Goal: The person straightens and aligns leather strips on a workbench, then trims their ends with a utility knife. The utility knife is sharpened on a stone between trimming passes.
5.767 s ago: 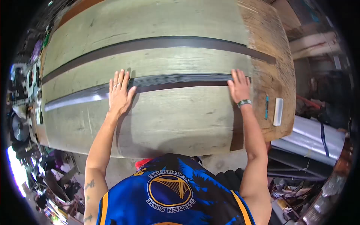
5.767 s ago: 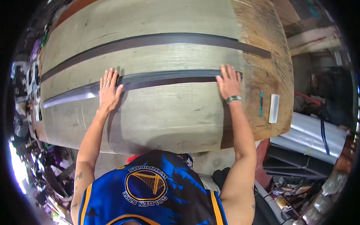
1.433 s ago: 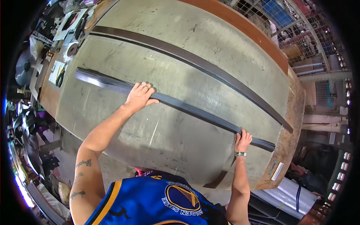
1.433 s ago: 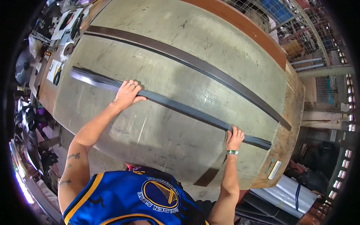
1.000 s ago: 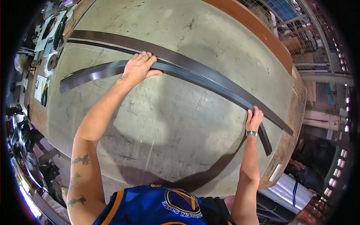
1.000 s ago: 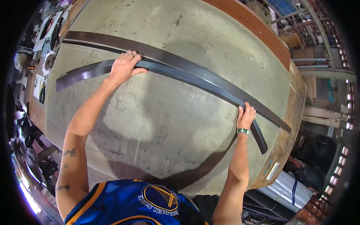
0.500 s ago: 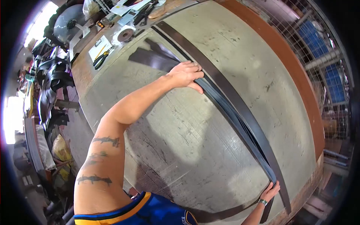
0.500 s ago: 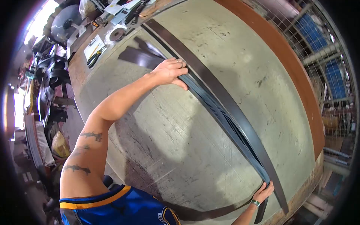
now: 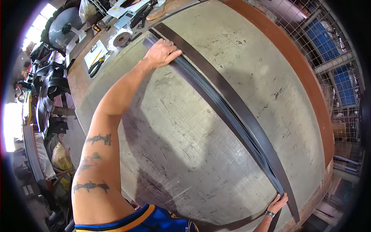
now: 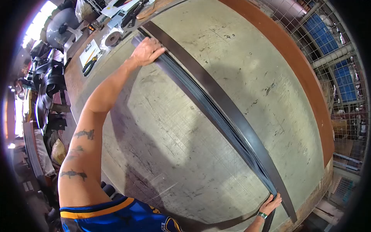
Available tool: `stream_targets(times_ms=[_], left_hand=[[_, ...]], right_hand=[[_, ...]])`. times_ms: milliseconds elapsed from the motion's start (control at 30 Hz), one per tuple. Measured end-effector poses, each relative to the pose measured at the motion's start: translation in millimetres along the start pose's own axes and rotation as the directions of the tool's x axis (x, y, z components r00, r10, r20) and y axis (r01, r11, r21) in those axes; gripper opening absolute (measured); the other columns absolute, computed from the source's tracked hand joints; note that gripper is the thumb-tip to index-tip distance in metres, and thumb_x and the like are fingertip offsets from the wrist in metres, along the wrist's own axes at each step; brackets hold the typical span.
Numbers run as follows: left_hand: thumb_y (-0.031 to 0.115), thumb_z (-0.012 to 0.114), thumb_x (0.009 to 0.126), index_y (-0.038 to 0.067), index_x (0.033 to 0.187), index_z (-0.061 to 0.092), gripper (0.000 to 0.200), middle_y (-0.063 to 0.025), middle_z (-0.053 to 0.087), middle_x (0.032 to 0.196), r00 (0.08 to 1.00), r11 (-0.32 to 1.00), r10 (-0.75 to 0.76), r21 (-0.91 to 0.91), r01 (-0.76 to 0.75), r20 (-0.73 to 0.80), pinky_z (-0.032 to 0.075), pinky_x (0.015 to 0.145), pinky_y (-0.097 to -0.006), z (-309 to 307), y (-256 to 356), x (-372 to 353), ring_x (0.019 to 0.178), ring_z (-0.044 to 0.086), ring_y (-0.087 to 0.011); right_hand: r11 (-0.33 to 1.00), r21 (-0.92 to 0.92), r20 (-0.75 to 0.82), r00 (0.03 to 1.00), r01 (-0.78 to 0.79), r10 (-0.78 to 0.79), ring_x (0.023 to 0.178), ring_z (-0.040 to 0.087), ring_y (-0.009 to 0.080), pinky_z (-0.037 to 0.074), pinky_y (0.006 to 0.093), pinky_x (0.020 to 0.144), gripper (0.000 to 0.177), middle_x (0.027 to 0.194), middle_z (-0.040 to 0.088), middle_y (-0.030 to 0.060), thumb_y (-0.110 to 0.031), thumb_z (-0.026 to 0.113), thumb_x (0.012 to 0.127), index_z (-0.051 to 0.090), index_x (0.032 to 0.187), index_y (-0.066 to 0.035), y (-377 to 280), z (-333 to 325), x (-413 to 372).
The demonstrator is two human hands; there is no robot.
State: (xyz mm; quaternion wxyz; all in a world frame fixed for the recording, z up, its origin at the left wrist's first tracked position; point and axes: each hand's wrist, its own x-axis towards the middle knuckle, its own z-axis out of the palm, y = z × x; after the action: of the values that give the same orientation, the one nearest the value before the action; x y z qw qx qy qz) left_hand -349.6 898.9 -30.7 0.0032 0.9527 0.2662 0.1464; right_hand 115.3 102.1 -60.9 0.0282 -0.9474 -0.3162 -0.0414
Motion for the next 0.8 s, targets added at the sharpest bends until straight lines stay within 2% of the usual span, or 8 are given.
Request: stream_targets(times_ms=[167,200,333,433,500,567,667,800], left_hand=[[0.026,0.062,0.101,0.002,0.091,0.07,0.027,-0.0142,0.065,0.089,0.967,0.992,0.123,0.023,-0.121,-0.223,0.046,0.088,-0.0444,17,-10,7,0.094,0.063,-0.0344],[0.027,0.063,0.102,0.002,0.103,0.073,0.026,-0.0174,0.07,0.104,0.996,0.999,0.041,0.034,-0.039,-0.084,0.048,0.097,-0.0462,7,-5,6,0.108,0.064,-0.0365],[0.034,0.062,0.103,0.004,0.121,0.072,0.036,-0.0201,0.067,0.131,0.99,0.995,0.004,0.097,0.01,-0.142,0.043,0.112,-0.0494,23,-21,-2,0.132,0.057,-0.0387],[0.034,0.062,0.104,0.005,0.129,0.069,0.04,-0.018,0.061,0.144,0.986,0.988,0.05,0.155,-0.025,-0.16,0.039,0.117,-0.05,43,-50,0,0.137,0.053,-0.039],[0.032,0.06,0.104,0.006,0.132,0.068,0.039,-0.0176,0.061,0.144,0.997,0.995,-0.045,0.087,0.039,0.066,0.038,0.117,-0.0505,16,-9,18,0.135,0.054,-0.0382],[0.029,0.059,0.104,0.006,0.136,0.064,0.04,-0.017,0.059,0.147,0.995,0.989,0.082,-0.118,-0.089,-0.06,0.036,0.12,-0.0506,9,83,21,0.138,0.053,-0.0371],[0.029,0.058,0.103,0.006,0.141,0.06,0.044,-0.013,0.056,0.153,0.941,0.932,0.335,-0.163,-0.323,0.046,0.03,0.126,-0.0513,0,219,10,0.148,0.046,-0.0342],[0.035,0.058,0.103,0.005,0.142,0.058,0.049,-0.0091,0.052,0.159,0.946,0.936,0.311,-0.2,-0.288,0.093,0.024,0.128,-0.0528,16,239,0,0.153,0.04,-0.0319]], right_hand=[[0.999,-0.035,0.042,0.999,0.018,-0.016,0.138,0.044,0.0513,0.034,0.0558,0.117,0.053,0.146,0.055,0.0267,-0.038,0.05,0.112,0.049,0.149,0.001,21,7,-9],[0.997,-0.053,0.105,0.993,-0.05,0.055,0.147,0.037,0.0516,0.029,0.0563,0.123,0.052,0.155,0.05,0.0263,-0.034,0.051,0.112,0.049,0.151,0.0,27,8,-11],[0.997,-0.065,-0.013,0.999,-0.043,0.043,0.134,0.05,0.0481,0.036,0.0562,0.116,0.046,0.143,0.056,0.0306,-0.025,0.066,0.103,0.06,0.144,-0.004,9,9,-8],[0.996,-0.087,-0.072,0.997,0.015,-0.022,0.127,0.055,0.0437,0.043,0.0529,0.11,0.044,0.136,0.062,0.0246,-0.019,0.072,0.097,0.064,0.138,-0.007,-20,-8,-4],[0.995,0.018,-0.122,0.988,0.097,-0.094,0.121,0.057,0.0419,0.045,0.0525,0.102,0.037,0.127,0.063,0.0218,-0.022,0.068,0.101,0.064,0.135,-0.008,-23,-12,-4],[0.993,-0.007,-0.17,0.978,0.121,-0.12,0.116,0.058,0.0391,0.045,0.051,0.101,0.039,0.125,0.062,0.0187,-0.026,0.065,0.104,0.062,0.138,-0.009,-26,-8,-6],[0.993,0.022,-0.186,0.977,0.112,-0.106,0.115,0.059,0.038,0.045,0.0503,0.099,0.039,0.122,0.063,0.0169,-0.026,0.069,0.101,0.064,0.136,-0.011,-25,-5,-6],[0.992,0.034,-0.258,0.96,0.124,-0.111,0.112,0.06,0.035,0.047,0.0493,0.095,0.038,0.118,0.064,0.0135,-0.023,0.076,0.093,0.068,0.129,-0.016,-30,-8,-3]])
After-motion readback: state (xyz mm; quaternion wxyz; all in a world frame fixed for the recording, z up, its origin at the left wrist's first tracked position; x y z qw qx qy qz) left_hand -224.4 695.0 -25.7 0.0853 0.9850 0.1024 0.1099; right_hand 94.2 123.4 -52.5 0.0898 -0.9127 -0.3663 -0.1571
